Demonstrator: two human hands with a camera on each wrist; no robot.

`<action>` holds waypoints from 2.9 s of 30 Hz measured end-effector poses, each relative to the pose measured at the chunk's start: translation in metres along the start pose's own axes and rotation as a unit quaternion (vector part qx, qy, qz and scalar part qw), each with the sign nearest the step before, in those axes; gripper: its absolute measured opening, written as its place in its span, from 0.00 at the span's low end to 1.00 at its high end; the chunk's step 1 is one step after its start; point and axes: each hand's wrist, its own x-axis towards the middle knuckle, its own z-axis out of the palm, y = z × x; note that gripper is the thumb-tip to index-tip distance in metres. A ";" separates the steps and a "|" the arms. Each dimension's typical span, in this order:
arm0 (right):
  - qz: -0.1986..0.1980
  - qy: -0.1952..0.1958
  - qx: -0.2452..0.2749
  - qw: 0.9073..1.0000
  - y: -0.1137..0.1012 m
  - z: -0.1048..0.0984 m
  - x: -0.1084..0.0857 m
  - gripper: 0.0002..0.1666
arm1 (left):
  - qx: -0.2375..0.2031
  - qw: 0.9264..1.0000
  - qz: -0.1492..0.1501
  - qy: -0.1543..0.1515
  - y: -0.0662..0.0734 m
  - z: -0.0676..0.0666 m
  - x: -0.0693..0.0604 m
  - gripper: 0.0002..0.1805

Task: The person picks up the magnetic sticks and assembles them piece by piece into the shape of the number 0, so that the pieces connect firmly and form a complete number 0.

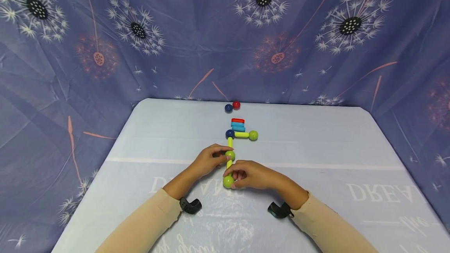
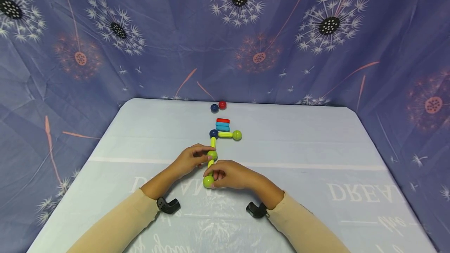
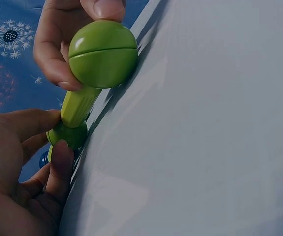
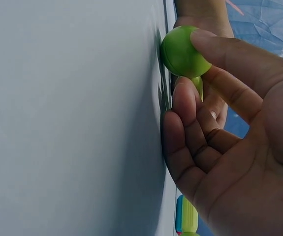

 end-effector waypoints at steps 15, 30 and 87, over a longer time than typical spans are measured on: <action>-0.016 0.124 0.032 0.992 -0.001 -0.033 -0.010 0.23 | -0.003 1.000 -0.015 0.007 0.002 0.001 0.000 0.17; 0.051 0.269 0.051 0.961 0.011 -0.073 -0.003 0.19 | -0.023 0.999 -0.024 0.005 0.003 0.001 -0.001 0.18; 0.206 0.227 -0.062 0.950 0.053 -0.098 0.086 0.16 | -0.019 1.000 -0.020 0.001 -0.002 0.000 -0.001 0.17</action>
